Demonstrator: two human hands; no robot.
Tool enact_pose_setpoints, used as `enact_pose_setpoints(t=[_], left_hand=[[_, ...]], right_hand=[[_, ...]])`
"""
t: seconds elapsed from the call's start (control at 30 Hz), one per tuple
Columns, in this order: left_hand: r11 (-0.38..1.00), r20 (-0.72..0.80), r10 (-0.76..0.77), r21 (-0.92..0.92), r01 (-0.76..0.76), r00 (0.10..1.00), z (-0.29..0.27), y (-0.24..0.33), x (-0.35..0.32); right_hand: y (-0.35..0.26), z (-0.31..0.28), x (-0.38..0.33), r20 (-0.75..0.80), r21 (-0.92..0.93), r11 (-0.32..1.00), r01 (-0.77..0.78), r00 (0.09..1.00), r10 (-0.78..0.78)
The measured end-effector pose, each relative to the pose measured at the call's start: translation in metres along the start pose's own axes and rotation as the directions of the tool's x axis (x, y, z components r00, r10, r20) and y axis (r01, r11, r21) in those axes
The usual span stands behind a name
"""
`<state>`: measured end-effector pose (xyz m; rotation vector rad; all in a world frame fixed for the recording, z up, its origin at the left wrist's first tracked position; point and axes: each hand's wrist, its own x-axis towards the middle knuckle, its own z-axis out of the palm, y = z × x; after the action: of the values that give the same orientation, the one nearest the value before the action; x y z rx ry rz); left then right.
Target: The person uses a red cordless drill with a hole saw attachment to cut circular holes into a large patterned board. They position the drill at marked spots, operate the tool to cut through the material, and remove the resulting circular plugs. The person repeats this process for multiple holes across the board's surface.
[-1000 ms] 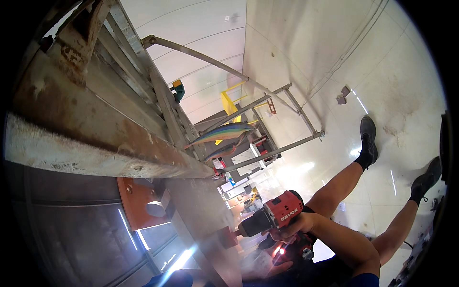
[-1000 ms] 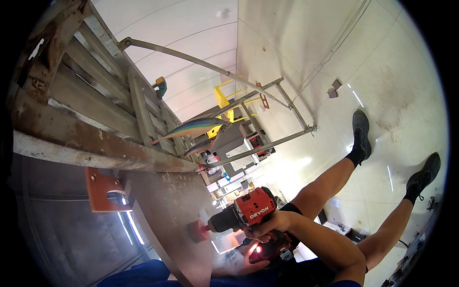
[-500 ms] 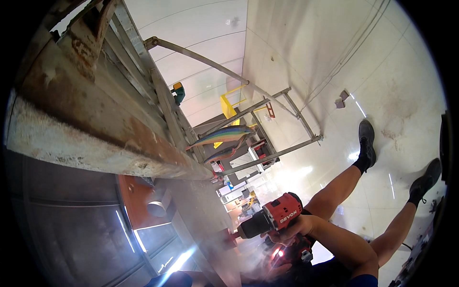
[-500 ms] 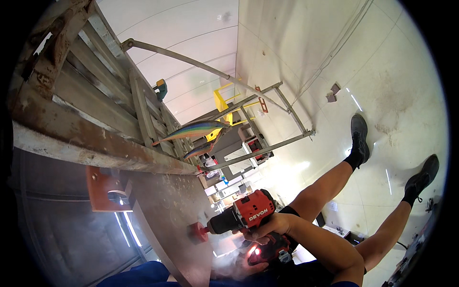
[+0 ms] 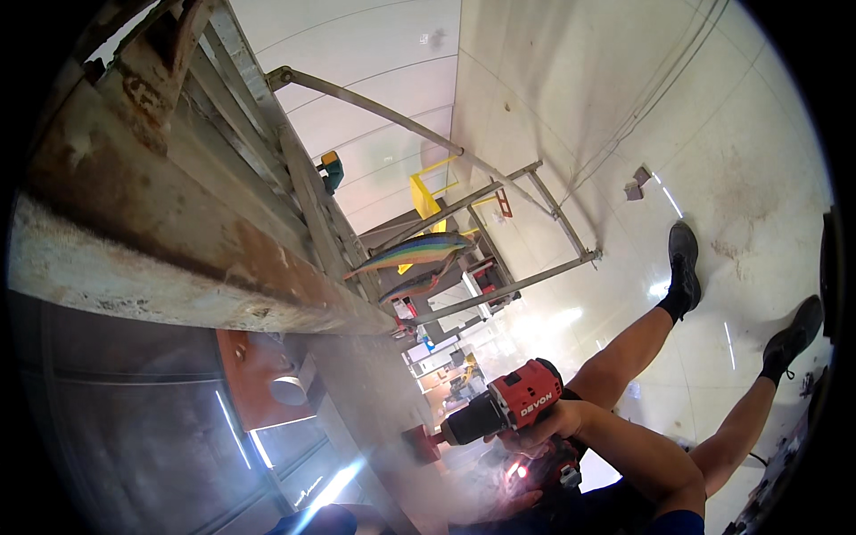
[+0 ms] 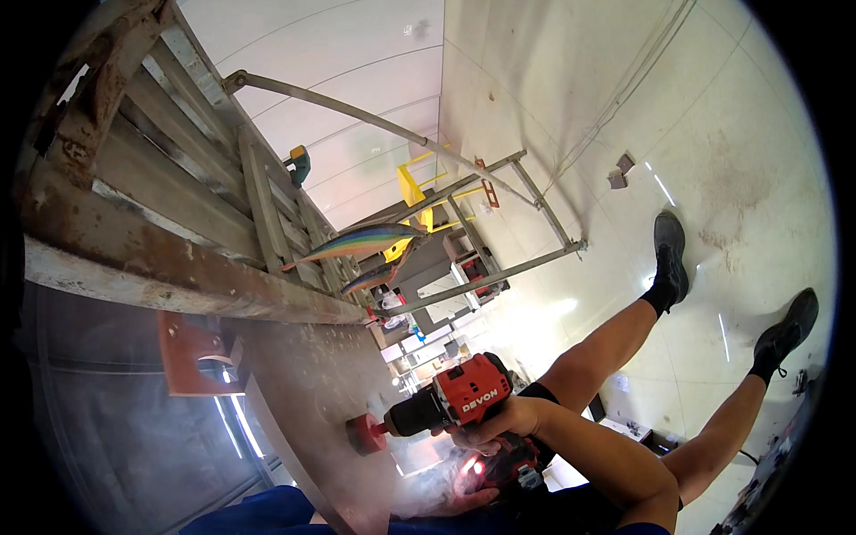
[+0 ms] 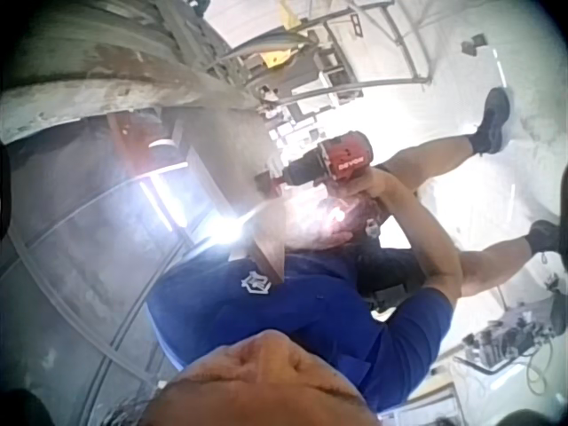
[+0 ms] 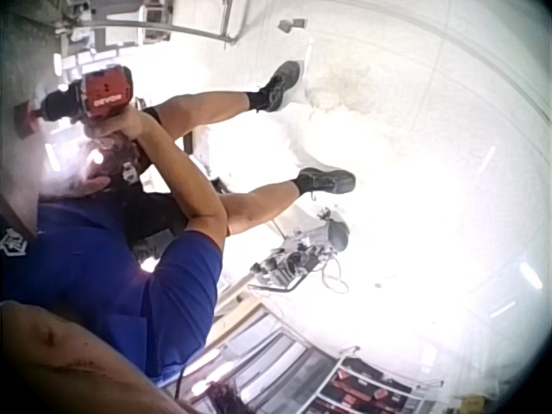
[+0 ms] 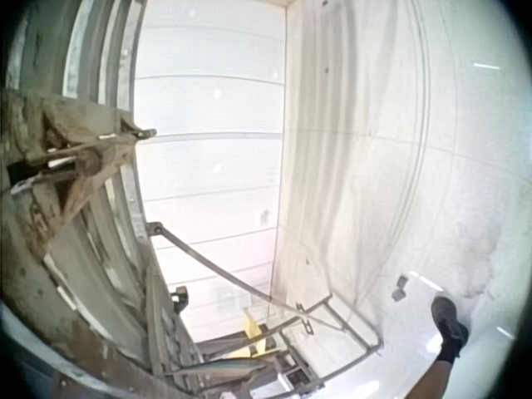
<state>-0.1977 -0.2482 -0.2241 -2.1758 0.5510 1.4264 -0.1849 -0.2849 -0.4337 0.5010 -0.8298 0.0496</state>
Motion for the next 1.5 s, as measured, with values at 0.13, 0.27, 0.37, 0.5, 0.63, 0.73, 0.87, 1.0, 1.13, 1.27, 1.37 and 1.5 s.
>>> enact_pose_setpoints(t=[0.13, 0.27, 0.37, 0.5, 0.63, 0.73, 0.87, 1.0, 1.13, 1.27, 1.37, 1.5], left_hand=[[1.0, 0.004, -0.008, 0.008, 0.008, 1.0, -0.002, 0.004, 0.0], [1.0, -0.003, 0.0, -0.003, 0.0, 1.0, 0.0, 0.001, -0.001], [1.0, 0.001, -0.003, 0.001, 0.003, 1.0, -0.001, 0.005, 0.0], [1.0, -0.006, -0.007, 0.007, 0.007, 1.0, 0.0, 0.004, 0.001], [1.0, -0.001, -0.002, 0.006, 0.002, 1.0, -0.001, 0.004, 0.001], [1.0, -0.011, -0.002, 0.006, 0.002, 1.0, -0.002, 0.004, 0.001], [1.0, -0.013, 0.006, 0.019, -0.006, 1.0, -0.003, 0.004, 0.0], [1.0, -0.016, 0.003, 0.01, -0.003, 1.0, -0.003, 0.005, -0.001], [1.0, -0.027, -0.001, 0.015, 0.002, 1.0, -0.003, 0.004, -0.001], [1.0, -0.025, 0.008, 0.011, -0.008, 1.0, -0.006, 0.003, 0.001], [1.0, -0.027, 0.006, 0.018, -0.005, 1.0, -0.007, 0.001, 0.001], [1.0, -0.019, 0.005, 0.019, -0.005, 1.0, -0.008, 0.003, 0.002]], right_hand=[[0.0, -0.001, -0.001, -0.002, -0.028, 1.0, 0.013, 1.0, -0.013], [0.001, 0.0, 0.0, 0.018, -0.006, 0.999, 0.037, 0.999, -0.037], [0.003, -0.003, -0.002, 0.009, 0.038, 0.999, -0.006, 1.0, 0.005], [0.007, -0.007, -0.001, 0.017, -0.001, 0.999, 0.035, 0.999, -0.035], [0.004, -0.006, -0.001, 0.048, 0.04, 0.999, 0.037, 0.998, -0.039], [-0.002, 0.001, 0.0, -0.009, -0.029, 1.0, 0.008, 1.0, -0.008], [0.007, -0.008, -0.001, 0.022, 0.01, 1.0, -0.009, 1.0, 0.009], [0.002, 0.0, -0.001, 0.015, -0.005, 1.0, 0.025, 1.0, -0.025], [0.002, -0.001, -0.002, -0.024, -0.04, 0.999, 0.007, 1.0, -0.008], [0.004, -0.004, 0.0, -0.048, -0.044, 0.999, 0.006, 0.999, -0.008], [0.008, -0.012, 0.005, 0.05, -0.038, 0.997, 0.064, 0.997, -0.062], [0.008, -0.011, 0.006, 0.092, 0.014, 0.998, 0.063, 0.994, -0.064]])
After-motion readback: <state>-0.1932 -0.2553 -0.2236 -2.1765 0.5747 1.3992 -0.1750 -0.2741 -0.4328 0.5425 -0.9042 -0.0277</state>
